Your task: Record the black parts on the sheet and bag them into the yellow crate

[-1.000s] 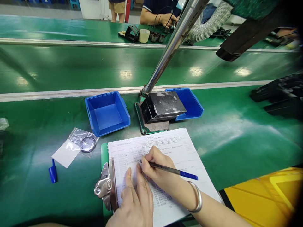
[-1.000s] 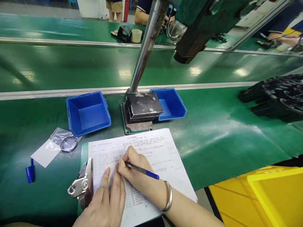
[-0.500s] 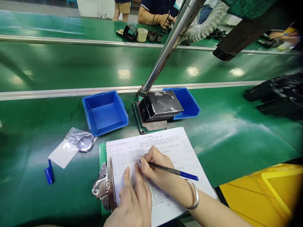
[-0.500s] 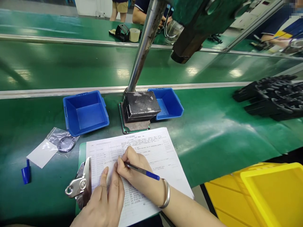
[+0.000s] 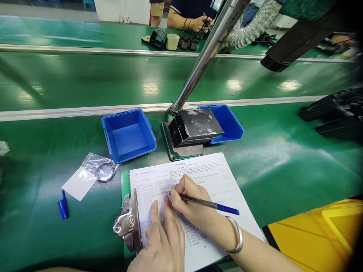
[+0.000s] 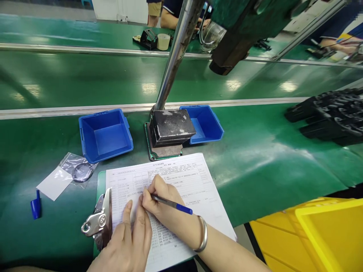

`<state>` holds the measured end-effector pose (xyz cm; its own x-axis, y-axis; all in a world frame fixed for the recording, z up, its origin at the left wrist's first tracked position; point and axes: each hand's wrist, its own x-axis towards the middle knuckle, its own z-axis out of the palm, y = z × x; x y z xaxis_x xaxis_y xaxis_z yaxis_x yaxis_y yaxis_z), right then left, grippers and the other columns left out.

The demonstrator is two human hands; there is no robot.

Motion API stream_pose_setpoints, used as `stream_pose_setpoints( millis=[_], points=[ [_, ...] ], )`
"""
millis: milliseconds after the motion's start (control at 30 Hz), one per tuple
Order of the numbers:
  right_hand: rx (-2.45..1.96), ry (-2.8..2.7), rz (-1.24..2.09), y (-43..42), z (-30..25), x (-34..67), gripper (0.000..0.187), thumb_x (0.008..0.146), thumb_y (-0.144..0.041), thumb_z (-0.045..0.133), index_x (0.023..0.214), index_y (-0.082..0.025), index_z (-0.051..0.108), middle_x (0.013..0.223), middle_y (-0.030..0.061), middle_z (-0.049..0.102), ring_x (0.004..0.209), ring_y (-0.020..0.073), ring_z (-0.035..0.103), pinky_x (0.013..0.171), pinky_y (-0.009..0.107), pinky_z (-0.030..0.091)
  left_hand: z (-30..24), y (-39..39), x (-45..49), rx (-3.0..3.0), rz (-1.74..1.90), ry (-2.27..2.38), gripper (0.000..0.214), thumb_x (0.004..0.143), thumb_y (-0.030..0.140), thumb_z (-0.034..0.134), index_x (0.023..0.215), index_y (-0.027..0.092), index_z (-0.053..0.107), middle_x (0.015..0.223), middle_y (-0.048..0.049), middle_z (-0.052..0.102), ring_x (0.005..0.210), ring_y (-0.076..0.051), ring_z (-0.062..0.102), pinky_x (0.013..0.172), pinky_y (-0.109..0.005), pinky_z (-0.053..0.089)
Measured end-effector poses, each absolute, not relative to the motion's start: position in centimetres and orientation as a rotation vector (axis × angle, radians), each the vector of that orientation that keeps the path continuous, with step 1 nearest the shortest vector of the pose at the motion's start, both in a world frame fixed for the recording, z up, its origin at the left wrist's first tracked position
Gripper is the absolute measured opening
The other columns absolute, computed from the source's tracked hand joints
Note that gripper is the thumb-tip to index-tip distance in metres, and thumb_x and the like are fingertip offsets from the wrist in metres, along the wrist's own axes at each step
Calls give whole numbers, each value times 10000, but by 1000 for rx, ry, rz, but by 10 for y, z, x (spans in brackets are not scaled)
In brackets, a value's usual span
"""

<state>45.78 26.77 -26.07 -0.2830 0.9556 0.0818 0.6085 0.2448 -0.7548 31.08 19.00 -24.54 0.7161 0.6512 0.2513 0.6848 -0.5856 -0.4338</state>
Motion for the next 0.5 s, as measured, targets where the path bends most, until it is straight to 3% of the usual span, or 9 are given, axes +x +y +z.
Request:
stream_pose_setpoints(
  millis=[500],
  points=[
    [-1434,-1944,788,267,-255,457,176,834,-209,498,701,-228,385,516,-71,487,427,71,446,432,182,351,-245,191,310,-2425,-120,-1019,471,838,280,470,1180,-17,598,1137,-235,684,833,-335,710,909,-544,410]
  ],
)
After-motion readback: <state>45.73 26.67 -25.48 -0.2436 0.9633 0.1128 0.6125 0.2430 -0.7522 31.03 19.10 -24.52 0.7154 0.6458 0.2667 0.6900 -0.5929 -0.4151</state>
